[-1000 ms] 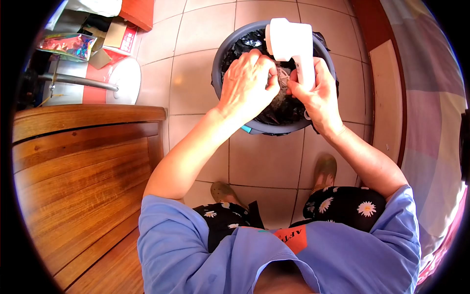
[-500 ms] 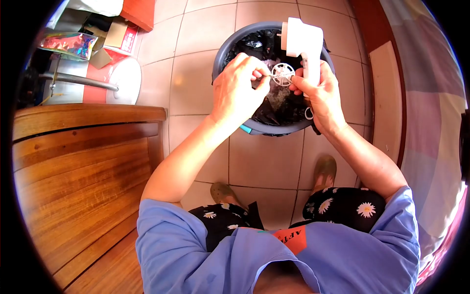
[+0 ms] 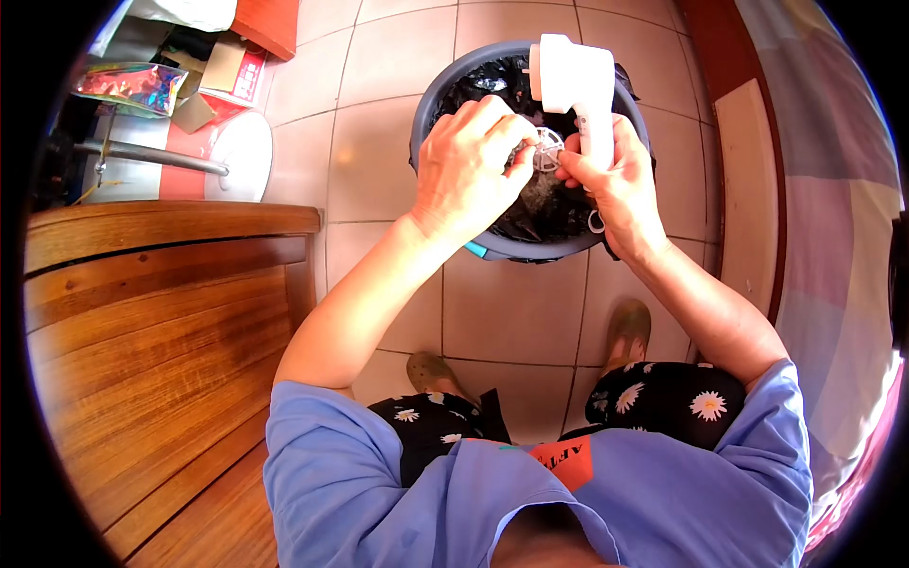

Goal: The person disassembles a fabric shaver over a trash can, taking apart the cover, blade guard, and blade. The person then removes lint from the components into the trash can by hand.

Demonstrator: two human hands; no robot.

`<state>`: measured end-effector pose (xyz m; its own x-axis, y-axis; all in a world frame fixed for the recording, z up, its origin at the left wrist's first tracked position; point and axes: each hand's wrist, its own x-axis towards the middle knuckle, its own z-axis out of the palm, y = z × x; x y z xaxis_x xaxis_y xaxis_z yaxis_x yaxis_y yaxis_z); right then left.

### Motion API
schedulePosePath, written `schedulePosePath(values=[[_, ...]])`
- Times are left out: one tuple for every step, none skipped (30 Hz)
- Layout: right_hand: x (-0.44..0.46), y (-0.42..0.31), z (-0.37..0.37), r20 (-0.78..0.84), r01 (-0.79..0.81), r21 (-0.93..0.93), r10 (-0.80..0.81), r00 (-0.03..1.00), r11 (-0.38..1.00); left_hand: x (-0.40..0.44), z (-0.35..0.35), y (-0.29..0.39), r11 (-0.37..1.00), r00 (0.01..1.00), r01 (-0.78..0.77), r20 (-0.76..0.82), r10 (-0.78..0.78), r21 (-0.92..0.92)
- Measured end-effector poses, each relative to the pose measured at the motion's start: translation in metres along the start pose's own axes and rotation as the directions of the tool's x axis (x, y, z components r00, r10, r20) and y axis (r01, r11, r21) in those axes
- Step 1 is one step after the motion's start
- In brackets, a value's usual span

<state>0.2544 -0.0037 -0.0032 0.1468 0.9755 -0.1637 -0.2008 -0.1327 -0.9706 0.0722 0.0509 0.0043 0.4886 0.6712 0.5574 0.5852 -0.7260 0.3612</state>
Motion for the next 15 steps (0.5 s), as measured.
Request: schedulePosePath(values=[[0.0006, -0.0001, -0.0003, 0.006, 0.004, -0.006, -0.004, 1.000, 1.000, 0.0001, 0.0001, -0.0004, 1.000, 1.000, -0.011, 0.005, 0.011, 0.009], [0.0011, -0.0001, -0.0007, 0.012, 0.009, -0.011, -0.009, 1.000, 1.000, 0.0002, -0.0002, -0.0006, 1.000, 1.000, -0.011, 0.006, 0.010, 0.009], [0.0011, 0.0009, -0.0010, 0.012, 0.008, -0.010, -0.007, 1.000, 1.000, 0.0003, -0.0007, -0.0005, 1.000, 0.999, -0.001, 0.043, 0.001, 0.014], [0.0011, 0.0023, -0.0014, 0.019, 0.025, -0.023, -0.025, 1.000, 0.999, 0.0006, -0.0014, -0.0005, 1.000, 0.997, 0.008, 0.079, -0.009, 0.019], [0.0013, 0.0035, -0.0018, 0.027, 0.043, -0.036, -0.042, 0.999, 0.998, 0.0010, -0.0018, -0.0008, 1.000, 0.997, 0.008, 0.079, -0.010, 0.019], [0.0014, 0.0041, -0.0021, 0.027, 0.043, -0.037, -0.042, 0.999, 0.998, 0.0016, -0.0021, -0.0012, 1.000, 0.995, 0.013, 0.100, -0.014, 0.006], [0.0016, 0.0046, -0.0024, 0.032, 0.067, -0.090, -0.064, 0.997, 0.994, 0.0019, -0.0021, -0.0016, 1.000, 0.993, 0.019, 0.121, -0.018, -0.007], [0.0017, 0.0055, -0.0029, 0.038, 0.091, -0.141, -0.087, 0.996, 0.986, 0.0020, -0.0016, -0.0021, 1.000, 0.992, 0.019, 0.121, -0.018, -0.008], [0.0018, 0.0064, -0.0030, 0.037, 0.091, -0.142, -0.086, 0.996, 0.986, 0.0020, -0.0012, -0.0028, 1.000, 0.992, 0.025, 0.127, -0.023, -0.011], [0.0020, 0.0072, -0.0030, 0.036, 0.103, -0.164, -0.098, 0.994, 0.981, 0.0018, -0.0010, -0.0030, 0.999, 0.991, 0.030, 0.133, -0.028, -0.013], [0.0023, 0.0076, -0.0030, 0.035, 0.116, -0.187, -0.111, 0.993, 0.976, 0.0011, -0.0004, -0.0032, 0.999, 0.991, 0.030, 0.133, -0.028, -0.013], [0.0025, 0.0078, -0.0031, 0.035, 0.116, -0.186, -0.112, 0.993, 0.976, 0.0002, 0.0004, -0.0034, 0.994, 0.986, 0.089, 0.148, -0.079, -0.061], [0.0027, 0.0079, -0.0032, 0.037, 0.121, -0.189, -0.116, 0.993, 0.975, -0.0003, 0.0009, -0.0032, 0.983, 0.978, 0.148, 0.166, -0.129, -0.109], [0.0028, 0.0079, -0.0033, 0.040, 0.126, -0.191, -0.121, 0.992, 0.973, -0.0002, -0.0001, -0.0018, 0.983, 0.978, 0.148, 0.166, -0.128, -0.108], [0.0029, 0.0073, -0.0030, 0.040, 0.126, -0.191, -0.121, 0.992, 0.973, 0.0005, -0.0024, 0.0006, 0.959, 0.964, 0.222, 0.187, -0.188, -0.178]])
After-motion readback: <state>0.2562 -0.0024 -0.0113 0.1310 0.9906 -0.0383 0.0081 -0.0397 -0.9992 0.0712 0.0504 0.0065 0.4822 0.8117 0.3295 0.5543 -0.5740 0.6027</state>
